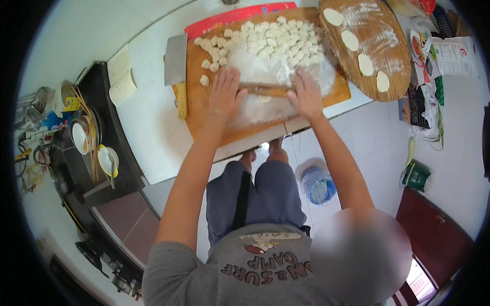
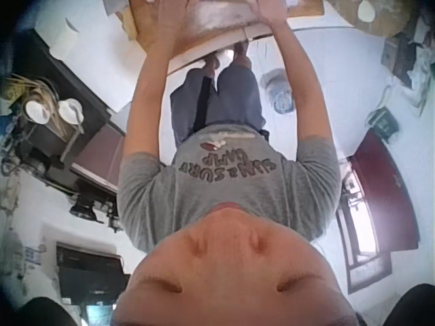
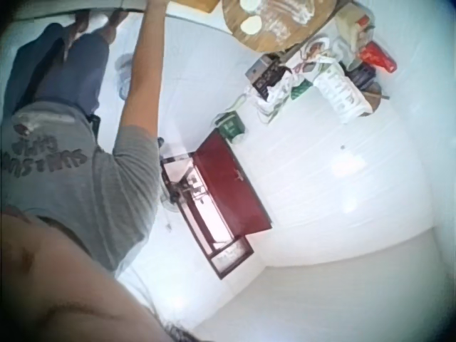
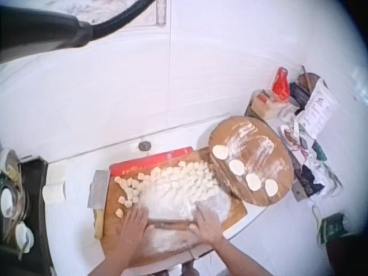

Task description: The person rolls small pieces of dough into flat, circular discs using a wooden rolling pin on a floured wooden board. They repeatedly pick up a dough piece, flatten it, and place the finished disc onto a separate bamboo tray to the right.

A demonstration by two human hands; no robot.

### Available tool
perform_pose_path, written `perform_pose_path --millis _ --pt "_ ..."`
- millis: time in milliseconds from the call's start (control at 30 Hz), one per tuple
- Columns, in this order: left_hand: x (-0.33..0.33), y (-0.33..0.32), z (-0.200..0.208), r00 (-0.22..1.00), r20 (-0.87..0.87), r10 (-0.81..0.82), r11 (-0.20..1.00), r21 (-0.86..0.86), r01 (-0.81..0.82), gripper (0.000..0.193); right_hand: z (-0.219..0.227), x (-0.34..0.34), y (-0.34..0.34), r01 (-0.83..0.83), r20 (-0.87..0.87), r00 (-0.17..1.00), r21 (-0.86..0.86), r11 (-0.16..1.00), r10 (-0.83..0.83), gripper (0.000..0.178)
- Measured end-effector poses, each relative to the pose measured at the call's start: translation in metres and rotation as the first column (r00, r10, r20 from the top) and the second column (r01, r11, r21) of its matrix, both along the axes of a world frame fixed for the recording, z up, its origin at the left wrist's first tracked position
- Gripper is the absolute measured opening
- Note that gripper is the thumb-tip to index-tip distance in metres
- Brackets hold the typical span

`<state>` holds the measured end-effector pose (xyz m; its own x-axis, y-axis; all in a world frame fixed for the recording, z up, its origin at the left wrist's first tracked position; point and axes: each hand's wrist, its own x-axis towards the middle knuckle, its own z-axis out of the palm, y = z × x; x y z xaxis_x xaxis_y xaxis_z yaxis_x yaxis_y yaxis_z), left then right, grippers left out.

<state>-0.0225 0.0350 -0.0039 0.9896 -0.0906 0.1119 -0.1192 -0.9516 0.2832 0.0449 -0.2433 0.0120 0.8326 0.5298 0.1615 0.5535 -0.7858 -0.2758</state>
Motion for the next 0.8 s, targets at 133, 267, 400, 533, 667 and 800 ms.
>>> perform_pose_path --millis 133,267,400,533,667,800 --pt "-0.026 -0.003 0.0 0.998 -0.004 -0.062 0.998 -0.029 0.062 0.066 -0.006 -0.042 -0.006 0.019 -0.035 0.999 -0.08 0.997 -0.022 0.06" --pt "-0.041 0.005 -0.015 0.999 -0.04 -0.001 0.995 -0.096 -0.002 0.064 0.0 -0.032 0.018 0.048 -0.017 0.999 -0.125 0.991 -0.051 0.058" --pt "0.005 -0.001 0.006 1.0 -0.011 0.013 0.999 -0.051 -0.013 0.065 -0.02 0.002 0.017 0.168 0.008 0.986 -0.095 0.981 -0.168 0.053" --pt "-0.036 0.0 0.001 0.998 0.015 -0.064 0.997 -0.045 0.065 0.063 -0.018 -0.049 0.0 0.158 -0.062 0.983 -0.184 0.97 -0.172 0.053" --pt "-0.033 0.003 -0.012 1.0 0.018 0.001 0.994 -0.109 0.001 0.065 -0.01 -0.028 0.019 0.131 -0.002 0.991 -0.128 0.983 -0.132 0.052" --pt "0.006 0.0 0.002 1.0 0.011 -0.016 0.993 -0.113 0.017 0.066 -0.024 -0.007 0.007 0.18 -0.019 0.983 -0.07 0.981 -0.181 0.051"
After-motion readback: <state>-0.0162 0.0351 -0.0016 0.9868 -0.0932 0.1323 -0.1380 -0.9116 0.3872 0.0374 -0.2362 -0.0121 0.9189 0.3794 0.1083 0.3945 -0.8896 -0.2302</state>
